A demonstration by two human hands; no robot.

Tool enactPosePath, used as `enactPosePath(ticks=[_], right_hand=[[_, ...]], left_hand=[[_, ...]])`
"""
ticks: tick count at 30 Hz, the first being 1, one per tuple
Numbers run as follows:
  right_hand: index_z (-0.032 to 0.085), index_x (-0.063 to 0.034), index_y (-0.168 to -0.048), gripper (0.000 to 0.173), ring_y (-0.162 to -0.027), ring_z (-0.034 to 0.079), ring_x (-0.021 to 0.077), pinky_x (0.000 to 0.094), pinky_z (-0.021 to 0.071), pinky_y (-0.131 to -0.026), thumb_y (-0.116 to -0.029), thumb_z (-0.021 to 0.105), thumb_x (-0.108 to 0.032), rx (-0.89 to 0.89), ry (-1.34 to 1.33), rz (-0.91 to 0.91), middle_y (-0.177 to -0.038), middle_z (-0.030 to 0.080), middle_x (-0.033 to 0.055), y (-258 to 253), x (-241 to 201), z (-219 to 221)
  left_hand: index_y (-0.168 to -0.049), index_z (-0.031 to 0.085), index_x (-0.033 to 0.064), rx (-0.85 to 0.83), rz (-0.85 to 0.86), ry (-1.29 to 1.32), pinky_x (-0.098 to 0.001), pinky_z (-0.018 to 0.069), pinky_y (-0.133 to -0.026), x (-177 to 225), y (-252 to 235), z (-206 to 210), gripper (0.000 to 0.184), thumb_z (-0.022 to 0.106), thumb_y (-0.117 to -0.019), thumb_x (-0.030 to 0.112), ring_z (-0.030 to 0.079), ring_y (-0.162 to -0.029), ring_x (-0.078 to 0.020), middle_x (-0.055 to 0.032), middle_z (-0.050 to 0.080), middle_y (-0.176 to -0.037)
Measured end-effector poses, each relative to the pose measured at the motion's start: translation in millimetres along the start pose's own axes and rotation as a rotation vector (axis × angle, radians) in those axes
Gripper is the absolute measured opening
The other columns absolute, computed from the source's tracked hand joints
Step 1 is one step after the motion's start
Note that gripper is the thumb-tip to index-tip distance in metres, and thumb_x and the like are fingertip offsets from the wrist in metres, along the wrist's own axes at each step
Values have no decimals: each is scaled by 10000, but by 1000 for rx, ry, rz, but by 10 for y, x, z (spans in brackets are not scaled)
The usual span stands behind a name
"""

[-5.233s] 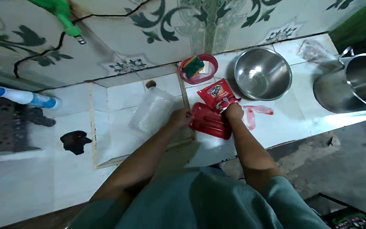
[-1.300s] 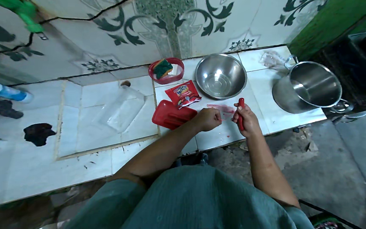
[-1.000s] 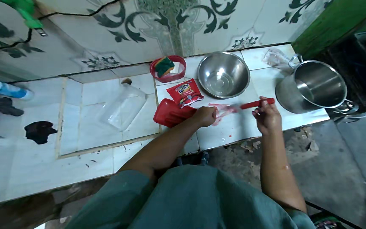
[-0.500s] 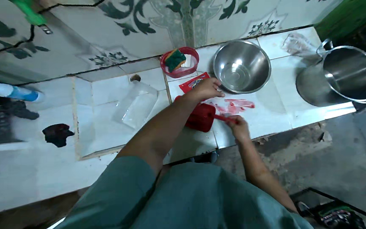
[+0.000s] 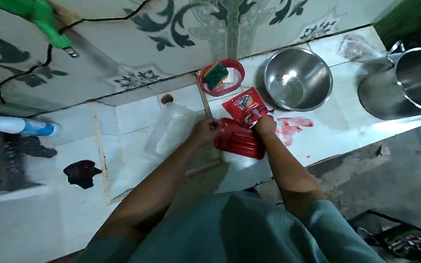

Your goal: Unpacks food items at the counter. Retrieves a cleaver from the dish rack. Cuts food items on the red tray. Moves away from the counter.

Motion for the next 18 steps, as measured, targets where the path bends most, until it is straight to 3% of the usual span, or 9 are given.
enactPosePath(ticks=[7, 10, 12, 14, 16, 18], right_hand=[[628, 102, -1242, 486, -1305, 524, 504, 742, 402, -999, -952, 685, -285, -69, 28, -26, -1346, 584, 327, -20, -110, 35], [619, 68, -1262, 563, -1208, 604, 489, 739, 438, -966, -931, 717, -376, 84, -175, -51, -1250, 650, 304, -65, -13, -73], [604, 16, -1303, 503, -1165, 636, 448, 683, 476, -982, -932, 737, -296, 210, -449, -86, -1204, 675, 267, 41, 136, -224], [632, 13, -1230, 388, -1055, 661, 386, 606, 526, -925, -908, 726, -181, 337, -652, -185, -1123, 676, 235, 195, 307, -357], [665, 10, -1211, 346, -1023, 649, 322, 516, 542, -889, -907, 712, -150, 411, -741, -304, -1136, 657, 213, 487, 414, -513], [669, 11, -1213, 318, -1073, 640, 291, 457, 552, -906, -929, 702, -127, 436, -764, -428, -1213, 633, 206, 841, 458, -661]], left_hand=[[-1249, 649, 11, 37, -63, 100, -458, 548, -957, -435, 306, -239, 296, 691, -1005, 172, 686, -1056, -248, -154, 679, -1233], [-1233, 659, 30, 51, -58, 98, -443, 554, -941, -403, 394, -245, 270, 689, -1008, 176, 691, -1034, -227, -134, 685, -1230], [-1229, 658, 32, 57, -45, 72, -431, 561, -945, -323, 450, -228, 255, 680, -1013, 166, 697, -1038, -216, -125, 686, -1235], [-1222, 665, 24, 62, -11, 48, -431, 562, -945, -182, 496, -187, 243, 671, -1016, 153, 693, -1040, -219, -127, 688, -1220], [-1198, 680, 6, 75, 61, 45, -429, 558, -938, 61, 559, -120, 226, 670, -1012, 135, 686, -1023, -231, -150, 690, -1184], [-1156, 700, -17, 95, 190, 61, -420, 563, -918, 411, 628, -14, 195, 667, -1007, 104, 689, -990, -235, -170, 699, -1131]])
Point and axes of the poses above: each hand's wrist, its own y-axis away from the middle knuckle, its own z-axis out of the palm, x = y × z, the point moved 10 cm from there along -y, towards the middle knuckle
